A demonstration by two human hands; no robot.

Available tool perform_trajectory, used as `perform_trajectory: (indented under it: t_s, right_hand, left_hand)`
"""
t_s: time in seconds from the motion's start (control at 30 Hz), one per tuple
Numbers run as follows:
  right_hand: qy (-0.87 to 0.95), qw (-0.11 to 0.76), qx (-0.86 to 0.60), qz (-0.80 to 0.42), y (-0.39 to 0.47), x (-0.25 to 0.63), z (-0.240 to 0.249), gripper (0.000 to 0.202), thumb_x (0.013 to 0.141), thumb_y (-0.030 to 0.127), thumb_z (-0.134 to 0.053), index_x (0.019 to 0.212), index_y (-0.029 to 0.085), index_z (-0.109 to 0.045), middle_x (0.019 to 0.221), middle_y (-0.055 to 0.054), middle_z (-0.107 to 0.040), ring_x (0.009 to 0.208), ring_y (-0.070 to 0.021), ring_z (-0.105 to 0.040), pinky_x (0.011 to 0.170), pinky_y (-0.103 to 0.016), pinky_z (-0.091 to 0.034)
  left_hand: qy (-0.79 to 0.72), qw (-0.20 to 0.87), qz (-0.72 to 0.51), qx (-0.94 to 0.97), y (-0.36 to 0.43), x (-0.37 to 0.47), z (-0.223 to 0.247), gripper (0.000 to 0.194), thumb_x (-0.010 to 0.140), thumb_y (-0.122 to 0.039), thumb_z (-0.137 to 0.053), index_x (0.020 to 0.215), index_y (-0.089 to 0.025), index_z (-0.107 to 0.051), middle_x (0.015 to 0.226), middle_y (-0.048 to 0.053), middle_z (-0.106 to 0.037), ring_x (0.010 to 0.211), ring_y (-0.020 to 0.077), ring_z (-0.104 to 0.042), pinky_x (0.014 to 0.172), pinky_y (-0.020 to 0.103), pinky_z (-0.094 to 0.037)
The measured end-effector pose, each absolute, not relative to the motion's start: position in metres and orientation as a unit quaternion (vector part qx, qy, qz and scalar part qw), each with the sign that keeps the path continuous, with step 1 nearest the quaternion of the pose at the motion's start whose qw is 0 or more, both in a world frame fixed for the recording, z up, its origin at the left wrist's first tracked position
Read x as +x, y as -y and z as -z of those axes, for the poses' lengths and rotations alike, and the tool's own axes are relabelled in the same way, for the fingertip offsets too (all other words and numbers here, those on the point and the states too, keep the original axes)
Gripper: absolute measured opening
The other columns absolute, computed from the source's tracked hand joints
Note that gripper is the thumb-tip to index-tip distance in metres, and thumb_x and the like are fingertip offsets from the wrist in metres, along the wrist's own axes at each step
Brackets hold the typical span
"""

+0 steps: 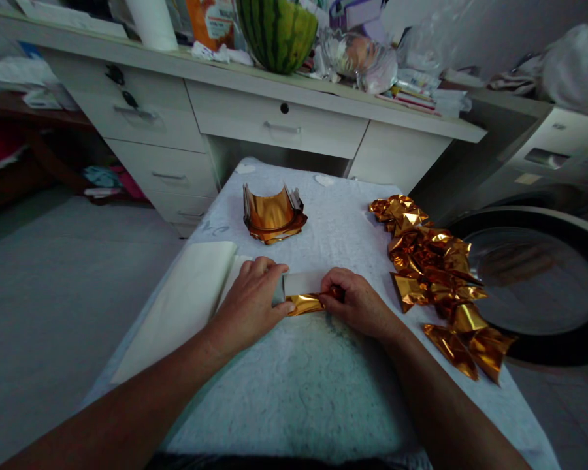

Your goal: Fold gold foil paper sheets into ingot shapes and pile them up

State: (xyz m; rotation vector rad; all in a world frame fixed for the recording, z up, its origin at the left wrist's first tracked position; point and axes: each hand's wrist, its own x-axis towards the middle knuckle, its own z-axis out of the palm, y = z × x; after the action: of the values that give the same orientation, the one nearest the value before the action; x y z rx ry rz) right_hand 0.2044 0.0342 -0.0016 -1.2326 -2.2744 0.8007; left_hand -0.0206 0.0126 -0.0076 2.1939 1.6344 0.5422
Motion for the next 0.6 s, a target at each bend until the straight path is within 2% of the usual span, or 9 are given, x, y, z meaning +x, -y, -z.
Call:
perform_trajectory:
  t_s: [0.3,0.47,0.6]
  right_hand:
    - [0.826,0.210,-0.444,-0.277,-0.0352,0.2031,0.0010,0.011,0.079,0.008,-0.062,0.076,0.018,-0.057,0.075,0.001,-0.055,0.070,-0.0124,-0.049,0.067,-0.025,-0.036]
    - [0.826,0.208,-0.440,-0.284,-0.0350,0.2031,0.0006,0.012,0.079,0.008,-0.062,0.075,0.018,-0.056,0.074,0.001,-0.054,0.068,-0.0117,-0.049,0.066,-0.025,-0.036]
    - [0.825,0.207,-0.440,-0.289,-0.0338,0.2034,0.0005,0.012,0.079,0.008,-0.062,0.076,0.018,-0.056,0.075,0.001,-0.055,0.069,-0.0119,-0.049,0.066,-0.025,-0.036]
  left_hand:
    - [-0.603,0.179,-0.178,0.757,-0.0140,-0.0194,0.0056,0.042,0.071,-0.037,-0.070,0.107,-0.018,-0.059,0.109,0.009,-0.053,0.105,0.0304,-0.046,0.091,0.044,-0.043]
    - [-0.600,0.203,-0.183,0.752,-0.0108,-0.0179,0.0035,0.048,0.074,-0.032,-0.070,0.115,-0.017,-0.051,0.098,0.007,-0.059,0.097,0.0288,-0.051,0.085,0.042,-0.044]
    - [-0.590,0.231,-0.188,0.750,-0.0111,-0.0154,0.0028,0.049,0.074,-0.024,-0.070,0.118,-0.019,-0.051,0.098,0.006,-0.063,0.099,0.0286,-0.054,0.088,0.043,-0.044]
